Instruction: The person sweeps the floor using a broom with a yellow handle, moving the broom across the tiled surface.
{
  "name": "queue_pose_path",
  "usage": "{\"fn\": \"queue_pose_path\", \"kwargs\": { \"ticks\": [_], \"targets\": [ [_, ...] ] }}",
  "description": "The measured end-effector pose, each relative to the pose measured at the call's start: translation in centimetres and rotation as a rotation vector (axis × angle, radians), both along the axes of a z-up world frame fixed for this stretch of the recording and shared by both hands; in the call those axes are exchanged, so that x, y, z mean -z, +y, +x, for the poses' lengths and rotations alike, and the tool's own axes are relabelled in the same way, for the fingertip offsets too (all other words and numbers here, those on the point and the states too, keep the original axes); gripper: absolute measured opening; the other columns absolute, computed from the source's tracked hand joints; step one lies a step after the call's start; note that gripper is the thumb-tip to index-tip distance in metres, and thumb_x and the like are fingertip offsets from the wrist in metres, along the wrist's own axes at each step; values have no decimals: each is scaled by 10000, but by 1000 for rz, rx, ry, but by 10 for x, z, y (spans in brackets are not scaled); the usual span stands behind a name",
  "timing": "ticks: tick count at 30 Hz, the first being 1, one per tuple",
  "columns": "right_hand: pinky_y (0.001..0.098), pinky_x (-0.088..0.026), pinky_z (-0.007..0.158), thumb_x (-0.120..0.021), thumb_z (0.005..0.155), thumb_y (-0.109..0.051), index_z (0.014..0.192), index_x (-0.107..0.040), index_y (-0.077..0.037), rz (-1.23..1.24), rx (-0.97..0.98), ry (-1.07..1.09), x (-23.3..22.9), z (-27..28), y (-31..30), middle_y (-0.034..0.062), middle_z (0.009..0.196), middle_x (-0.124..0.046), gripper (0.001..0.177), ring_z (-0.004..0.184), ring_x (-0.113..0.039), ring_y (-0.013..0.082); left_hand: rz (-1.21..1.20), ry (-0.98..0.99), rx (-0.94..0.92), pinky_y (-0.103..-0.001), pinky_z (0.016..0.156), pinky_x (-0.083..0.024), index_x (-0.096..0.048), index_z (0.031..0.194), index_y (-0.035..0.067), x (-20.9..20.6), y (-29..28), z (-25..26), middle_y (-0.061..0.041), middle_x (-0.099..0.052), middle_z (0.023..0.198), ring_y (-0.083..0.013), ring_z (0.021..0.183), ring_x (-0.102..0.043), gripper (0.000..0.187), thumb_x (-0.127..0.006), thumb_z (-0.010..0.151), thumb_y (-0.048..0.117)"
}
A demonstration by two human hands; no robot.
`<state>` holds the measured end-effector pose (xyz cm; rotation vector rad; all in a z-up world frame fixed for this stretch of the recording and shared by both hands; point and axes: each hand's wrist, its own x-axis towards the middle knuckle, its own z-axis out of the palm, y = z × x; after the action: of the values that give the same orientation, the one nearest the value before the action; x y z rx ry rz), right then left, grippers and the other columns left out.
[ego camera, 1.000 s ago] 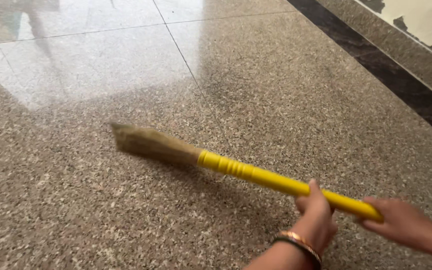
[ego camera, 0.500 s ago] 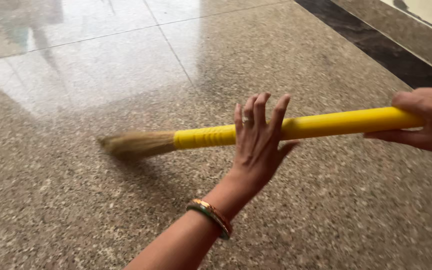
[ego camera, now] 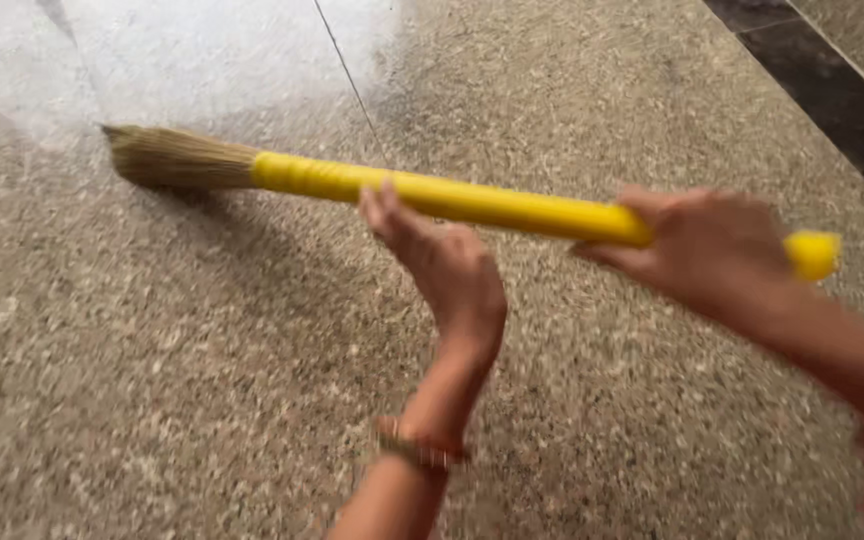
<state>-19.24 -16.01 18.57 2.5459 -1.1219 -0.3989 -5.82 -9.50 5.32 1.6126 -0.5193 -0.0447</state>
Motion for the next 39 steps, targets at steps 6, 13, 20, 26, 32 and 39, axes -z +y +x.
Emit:
{"fn": "queue_pose_path", "kwargs": {
  "ticks": [6, 13, 20, 26, 32, 39],
  "targets": [
    [366, -554, 576, -634, 863, -627, 1052, -701, -244, 355, 296, -147, 42, 43, 43, 27, 670, -714, 433, 572, -669, 173, -29, 690, -12, -502, 1129, -408, 175, 1587, 55, -8, -3, 1, -280, -146, 1568, -389, 1410, -346, 975, -569, 1005, 293],
    [479, -572, 736, -639, 910, -436, 1279, -560, -211, 708, 357, -321, 32, 40, 69, 92, 883, -755, 440, 794, -737, 280, -195, 982, -186, -355, 519, -576, -256, 1475, 101, -6, -1, 6, -137, -634, 1026, -225, 623, -653, 633, -589, 945, 190],
    [360, -585, 584, -582, 924, -290, 1478, -367, -243, 1478, 503, -438, -14, 38, 76, 51, 793, -644, 595, 620, -665, 148, -214, 1036, -172, -314, 427, -516, -419, 1329, 66, -26, 34, 33, -108, -601, 900, -172, 535, -592, 445, -626, 966, 220],
    [164, -438, 405, -641, 1020, -255, 1448, -480, -38, 2222, 951, -755, -32, 30, 88, 5, 743, -585, 506, 459, -512, 33, -209, 1080, -134, -320, 421, -475, -413, 1328, 144, -62, 57, 45, -157, -569, 809, -207, 511, -564, 446, -630, 945, 219],
    [172, -373, 341, -657, 963, -311, 1379, -530, -147, 2063, 1057, -643, -65, 23, 109, -29, 668, -532, 464, 408, -434, 23, -197, 1123, -205, -322, 444, -518, -504, 1169, 100, -80, 79, 29, -63, -623, 884, -187, 540, -604, 282, -608, 927, 200],
    [218, -413, 424, -705, 950, -343, 1418, -501, -140, 1930, 949, -494, -65, 6, 90, -14, 687, -531, 549, 478, -490, 62, -221, 1221, -235, -341, 438, -520, -500, 1123, 97, -102, 71, 13, -75, -615, 848, -199, 542, -597, 263, -629, 903, 162]
  ]
}}
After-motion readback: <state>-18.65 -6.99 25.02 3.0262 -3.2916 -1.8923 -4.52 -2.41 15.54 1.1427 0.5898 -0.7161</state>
